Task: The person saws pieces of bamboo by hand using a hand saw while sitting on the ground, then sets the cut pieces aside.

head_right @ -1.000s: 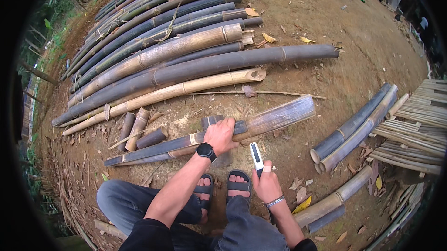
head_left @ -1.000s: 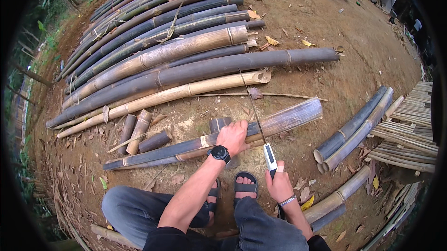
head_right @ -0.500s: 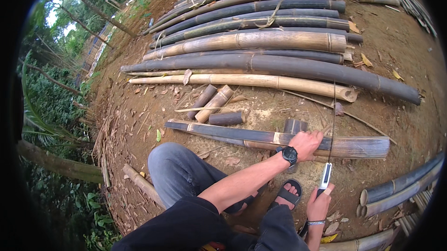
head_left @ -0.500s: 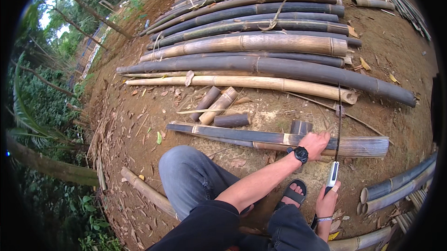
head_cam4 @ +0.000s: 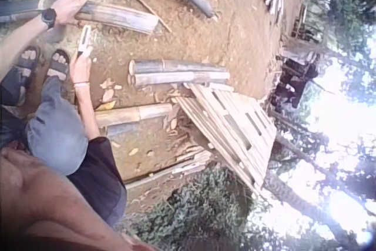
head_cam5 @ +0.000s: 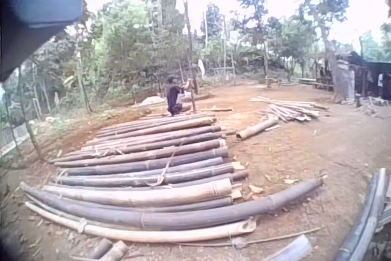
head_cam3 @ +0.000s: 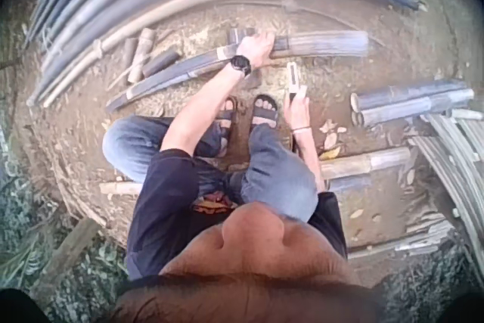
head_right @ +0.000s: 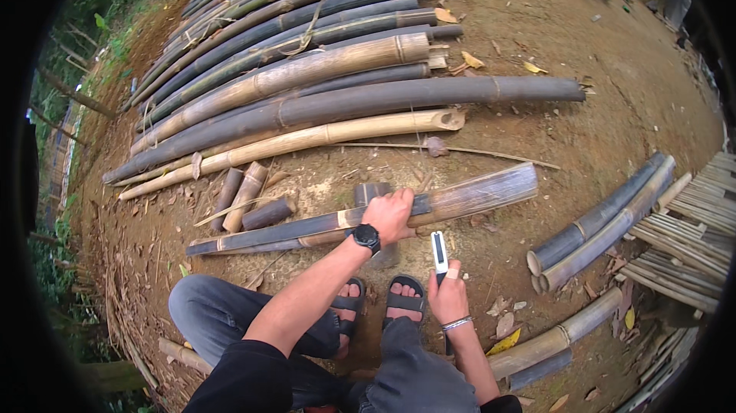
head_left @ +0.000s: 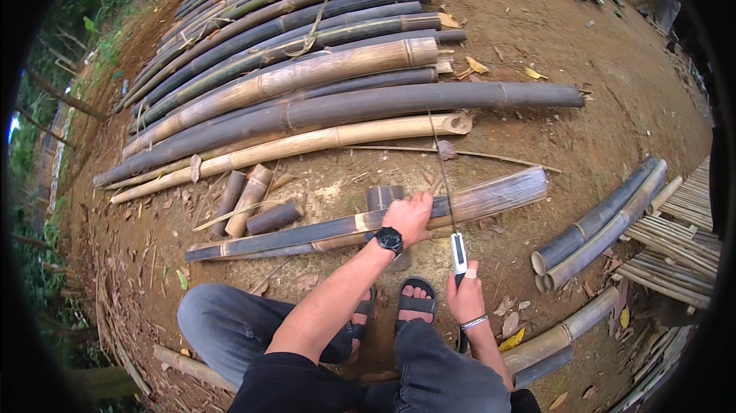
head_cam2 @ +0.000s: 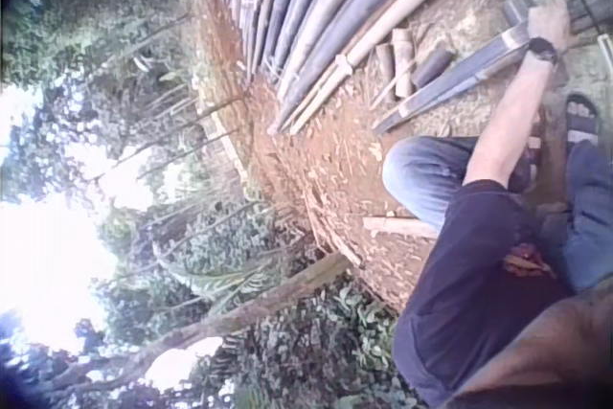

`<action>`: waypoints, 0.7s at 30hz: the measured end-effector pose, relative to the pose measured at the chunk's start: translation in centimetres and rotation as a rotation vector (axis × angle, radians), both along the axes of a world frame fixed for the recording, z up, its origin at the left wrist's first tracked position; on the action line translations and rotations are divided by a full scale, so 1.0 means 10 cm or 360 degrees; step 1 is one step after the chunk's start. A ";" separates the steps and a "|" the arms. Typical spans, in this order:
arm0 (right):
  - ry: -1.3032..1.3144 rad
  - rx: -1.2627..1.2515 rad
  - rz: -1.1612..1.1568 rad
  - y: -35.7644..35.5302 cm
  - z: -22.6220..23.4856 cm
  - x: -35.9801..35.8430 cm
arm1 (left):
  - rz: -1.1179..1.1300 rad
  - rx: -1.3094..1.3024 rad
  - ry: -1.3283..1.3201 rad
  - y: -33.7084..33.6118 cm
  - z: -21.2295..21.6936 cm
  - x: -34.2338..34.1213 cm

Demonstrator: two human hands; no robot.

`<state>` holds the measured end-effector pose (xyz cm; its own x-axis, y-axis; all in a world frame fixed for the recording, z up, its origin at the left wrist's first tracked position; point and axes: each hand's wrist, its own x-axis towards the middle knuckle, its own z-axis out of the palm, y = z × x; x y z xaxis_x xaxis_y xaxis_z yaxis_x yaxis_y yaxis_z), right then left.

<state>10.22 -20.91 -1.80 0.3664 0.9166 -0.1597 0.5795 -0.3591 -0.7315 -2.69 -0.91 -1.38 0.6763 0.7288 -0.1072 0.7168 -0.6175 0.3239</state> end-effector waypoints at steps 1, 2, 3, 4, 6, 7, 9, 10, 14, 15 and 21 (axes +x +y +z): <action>0.0022 0.0026 -0.0003 0.01 0.00 0.01 | -0.0004 0.0023 0.0010 0.02 -0.02 0.03; 0.0027 0.0037 -0.0015 0.00 -0.01 0.00 | -0.0017 0.0010 0.0022 0.01 0.05 0.02; 0.0032 0.0047 -0.0020 0.00 -0.01 0.01 | -0.0026 0.0008 0.0018 0.01 0.04 0.02; 0.0036 0.0057 -0.0020 0.01 -0.01 0.02 | -0.0030 0.0006 0.0013 0.01 0.02 0.03; 0.0010 -0.0020 -0.0020 0.02 0.08 -0.01 | -0.0011 0.0006 0.0026 0.01 0.04 -0.01; -0.0003 -0.0060 -0.0015 0.02 0.11 0.00 | 0.0000 -0.0021 0.0042 0.04 0.05 -0.01; 0.0038 -0.0104 -0.0002 -0.11 0.13 0.01 | 0.0015 -0.0085 0.0077 0.07 0.07 -0.01; 0.0059 -0.0128 -0.0002 -0.20 0.20 0.02 | 0.0014 -0.0063 0.0055 0.04 0.08 -0.01; 0.0060 -0.0165 0.0038 0.01 0.35 0.00 | 0.0042 0.0028 -0.0037 0.01 0.05 -0.05; 0.0054 -0.0176 0.0042 0.06 0.35 0.00 | 0.0037 0.0020 -0.0028 0.01 0.04 -0.05; 0.0028 -0.0240 0.0003 -0.32 0.29 -0.05 | 0.0014 0.0080 -0.0038 -0.02 0.02 0.00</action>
